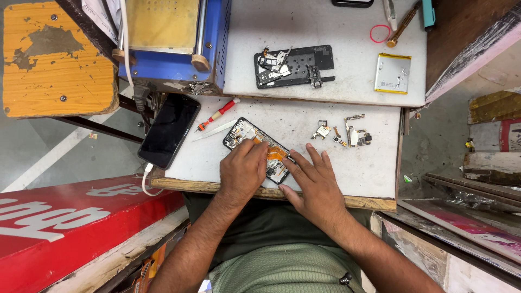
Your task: The person repairs a disassembled smartphone on a workbench, prying components and removing the battery, then uses a pry tool and tweezers on the internal parts and wipes the chassis. At the end they pick up a bottle of liquid, unscrew the cap and prepare to apply it to the phone.
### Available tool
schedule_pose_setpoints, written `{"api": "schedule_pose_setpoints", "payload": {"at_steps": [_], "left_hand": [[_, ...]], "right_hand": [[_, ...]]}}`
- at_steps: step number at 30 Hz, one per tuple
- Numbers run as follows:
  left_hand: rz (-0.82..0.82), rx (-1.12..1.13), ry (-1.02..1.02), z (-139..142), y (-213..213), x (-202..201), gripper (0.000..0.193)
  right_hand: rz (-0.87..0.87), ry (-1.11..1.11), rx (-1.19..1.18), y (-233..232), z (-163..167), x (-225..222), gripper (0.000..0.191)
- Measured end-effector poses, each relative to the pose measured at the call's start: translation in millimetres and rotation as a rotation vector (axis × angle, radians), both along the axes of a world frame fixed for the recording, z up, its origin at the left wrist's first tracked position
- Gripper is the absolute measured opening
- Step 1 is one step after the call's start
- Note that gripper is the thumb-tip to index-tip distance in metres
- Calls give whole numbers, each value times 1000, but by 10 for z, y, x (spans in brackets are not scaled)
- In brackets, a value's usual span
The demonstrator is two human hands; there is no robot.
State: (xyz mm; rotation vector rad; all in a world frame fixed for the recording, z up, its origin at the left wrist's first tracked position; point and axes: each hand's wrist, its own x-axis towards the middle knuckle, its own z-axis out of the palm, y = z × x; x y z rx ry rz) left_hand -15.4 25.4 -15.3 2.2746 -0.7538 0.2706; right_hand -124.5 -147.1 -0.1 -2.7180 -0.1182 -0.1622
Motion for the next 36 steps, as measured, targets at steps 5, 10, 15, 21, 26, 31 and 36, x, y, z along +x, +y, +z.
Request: {"api": "schedule_pose_setpoints", "payload": {"at_steps": [5,10,15,21,26,31,36], "left_hand": [[43,12,5,-33,-2,0,15],[55,13,88,-79,-4,17,16],[15,24,74,-73,-3,22,16],[6,13,74,-27,-11,5,15],[86,5,27,-6,-20,-3,16],[54,2,77,-16,-27,-4,15],[41,54,36,-51,-59,-19,12]], "right_hand": [[-6,1,-10,4,-14,1,63],[-7,13,-20,8,-25,3,61],[-22,19,-2,5,-42,-3,59],[-31,11,4,12,-39,4,58],[-29,-6,25,20,-20,15,58],[-33,-2,33,16,-9,9,57],[-35,1,16,22,-24,12,58]]}}
